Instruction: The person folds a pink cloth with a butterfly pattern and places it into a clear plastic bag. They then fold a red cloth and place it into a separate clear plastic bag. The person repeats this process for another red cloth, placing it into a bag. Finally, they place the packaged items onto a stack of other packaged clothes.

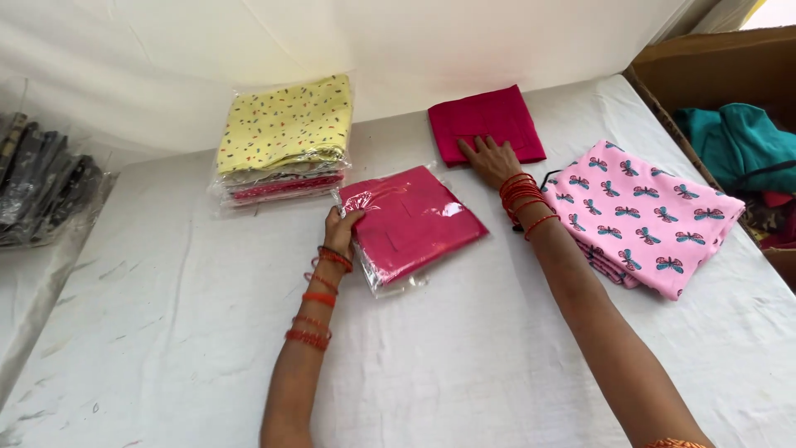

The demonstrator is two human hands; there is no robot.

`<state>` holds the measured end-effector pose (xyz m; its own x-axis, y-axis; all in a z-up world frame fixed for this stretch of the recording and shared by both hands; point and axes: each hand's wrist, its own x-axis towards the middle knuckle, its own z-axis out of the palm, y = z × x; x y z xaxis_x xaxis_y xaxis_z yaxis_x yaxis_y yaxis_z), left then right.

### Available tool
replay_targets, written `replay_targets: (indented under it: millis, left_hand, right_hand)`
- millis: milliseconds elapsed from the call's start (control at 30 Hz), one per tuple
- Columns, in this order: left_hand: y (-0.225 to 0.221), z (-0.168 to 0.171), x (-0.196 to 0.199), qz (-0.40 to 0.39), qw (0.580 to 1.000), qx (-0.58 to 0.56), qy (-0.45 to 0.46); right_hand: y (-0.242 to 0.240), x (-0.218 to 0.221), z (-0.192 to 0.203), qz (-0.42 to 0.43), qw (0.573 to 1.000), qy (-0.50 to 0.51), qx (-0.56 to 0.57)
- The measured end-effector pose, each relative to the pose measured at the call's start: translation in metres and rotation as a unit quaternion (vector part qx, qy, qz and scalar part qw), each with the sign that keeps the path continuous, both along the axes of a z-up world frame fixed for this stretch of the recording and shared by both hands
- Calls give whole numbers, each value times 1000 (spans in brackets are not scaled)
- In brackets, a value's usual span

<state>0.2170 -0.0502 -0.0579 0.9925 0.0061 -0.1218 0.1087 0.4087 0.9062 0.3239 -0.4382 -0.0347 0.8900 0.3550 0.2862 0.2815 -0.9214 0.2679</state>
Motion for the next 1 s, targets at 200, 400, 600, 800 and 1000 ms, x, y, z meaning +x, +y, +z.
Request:
replay_targets:
  millis: [200,400,600,800,1000]
  left_hand:
    - [-23,-12,42,-10,999,-15,50]
    - [-71,80,61,-92,995,23,-19]
    - [-117,106,113,-151,983,-13,-100]
    - [-115,51,208,-102,989,-52,-89]
    - [-81,-50,268,72,941,330,-20]
  right_hand:
    - [-9,25,20,-29,994,15,103]
    - [-149,58,98,91,886,-14,455]
    - [-203,-144,242,148,943,-235,185]
    - [-198,-228,268,41,778,-51,625]
    - [-212,-259,148,-67,930,-46,359]
